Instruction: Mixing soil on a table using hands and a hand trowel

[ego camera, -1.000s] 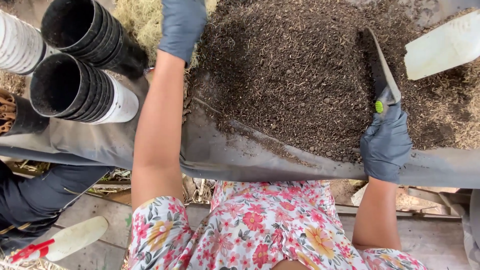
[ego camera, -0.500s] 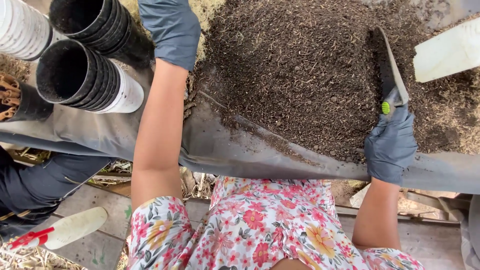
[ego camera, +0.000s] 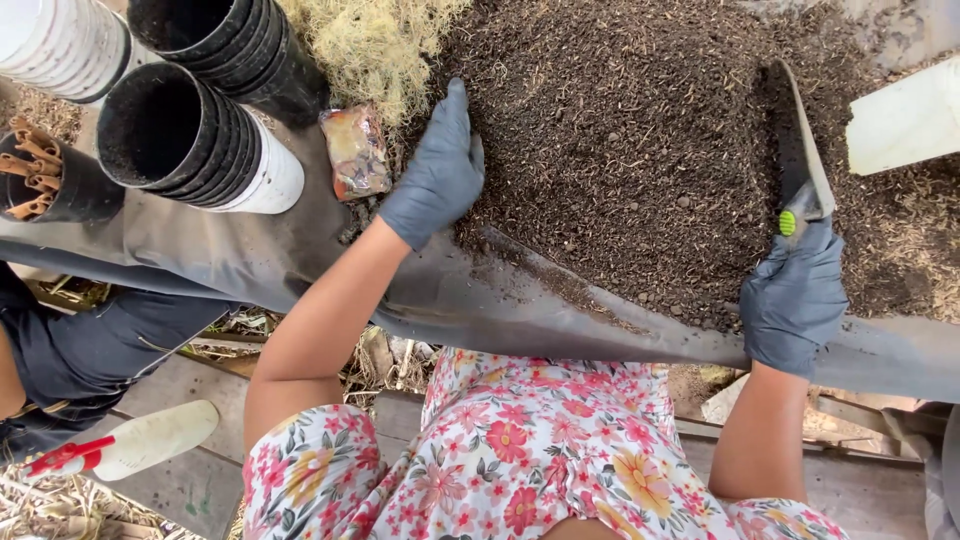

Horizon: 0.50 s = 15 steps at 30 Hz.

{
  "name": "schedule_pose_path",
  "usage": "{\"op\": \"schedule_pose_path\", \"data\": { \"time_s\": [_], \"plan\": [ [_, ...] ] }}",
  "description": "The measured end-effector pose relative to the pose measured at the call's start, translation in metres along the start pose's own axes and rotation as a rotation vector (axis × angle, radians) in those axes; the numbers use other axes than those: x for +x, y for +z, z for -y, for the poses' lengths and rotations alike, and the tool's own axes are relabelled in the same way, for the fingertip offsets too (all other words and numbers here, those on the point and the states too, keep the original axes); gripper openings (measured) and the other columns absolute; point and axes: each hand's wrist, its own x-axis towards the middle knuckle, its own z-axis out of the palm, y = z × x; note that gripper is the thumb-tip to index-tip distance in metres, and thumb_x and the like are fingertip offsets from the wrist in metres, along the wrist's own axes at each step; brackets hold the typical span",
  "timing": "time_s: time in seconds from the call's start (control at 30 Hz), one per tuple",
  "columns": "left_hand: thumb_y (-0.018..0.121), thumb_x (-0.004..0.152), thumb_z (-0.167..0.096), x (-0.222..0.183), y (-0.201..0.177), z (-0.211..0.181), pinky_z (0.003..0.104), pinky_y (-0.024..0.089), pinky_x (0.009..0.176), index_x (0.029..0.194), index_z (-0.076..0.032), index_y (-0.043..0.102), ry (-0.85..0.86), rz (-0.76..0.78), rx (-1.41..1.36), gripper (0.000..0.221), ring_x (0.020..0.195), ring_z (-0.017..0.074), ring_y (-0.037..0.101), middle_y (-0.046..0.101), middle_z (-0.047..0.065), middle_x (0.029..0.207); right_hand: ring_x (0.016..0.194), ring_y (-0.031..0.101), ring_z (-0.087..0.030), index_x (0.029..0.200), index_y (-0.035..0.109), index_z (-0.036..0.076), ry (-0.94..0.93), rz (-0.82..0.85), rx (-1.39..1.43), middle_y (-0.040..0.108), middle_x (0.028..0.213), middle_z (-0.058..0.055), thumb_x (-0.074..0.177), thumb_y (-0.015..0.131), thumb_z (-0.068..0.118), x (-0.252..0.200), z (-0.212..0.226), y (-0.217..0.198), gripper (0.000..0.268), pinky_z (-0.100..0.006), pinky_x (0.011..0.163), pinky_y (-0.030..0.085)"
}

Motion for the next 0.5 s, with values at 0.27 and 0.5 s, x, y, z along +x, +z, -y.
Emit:
{"op": "schedule_pose_path", "data": {
  "time_s": [0.27,0.5],
  "plan": [
    [0.051,0.106,-0.018,0.074,0.035,-0.093,0.038,0.017,0.134,0.161,0.010,0.003,-0.565,-0.114,-1.440,0.079,0.159,0.0334,0.018,0.021,0.024,0.168,0.074,0.054,-0.022,0.149,0.053,0.002,0.024,-0.001,0.052,0.059,0.100,-0.013,0.110,0.057,0.003,0.012,0.017,-0.016,0.039,-0.034,0.053,0.045],
    [0.050,0.097,-0.003,0.108,0.009,-0.091,0.047,0.006,0.135,0.166,-0.005,0.004,-0.565,-0.313,-2.194,0.082,0.164,0.0381,0.002,0.010,0.018,0.175,0.076,0.060,-0.028,0.155,0.049,0.001,-0.049,-0.102,-0.013,0.064,0.101,-0.018,0.111,0.056,0.002,0.002,0.002,0.004,0.045,-0.039,0.058,0.050]
  ]
}}
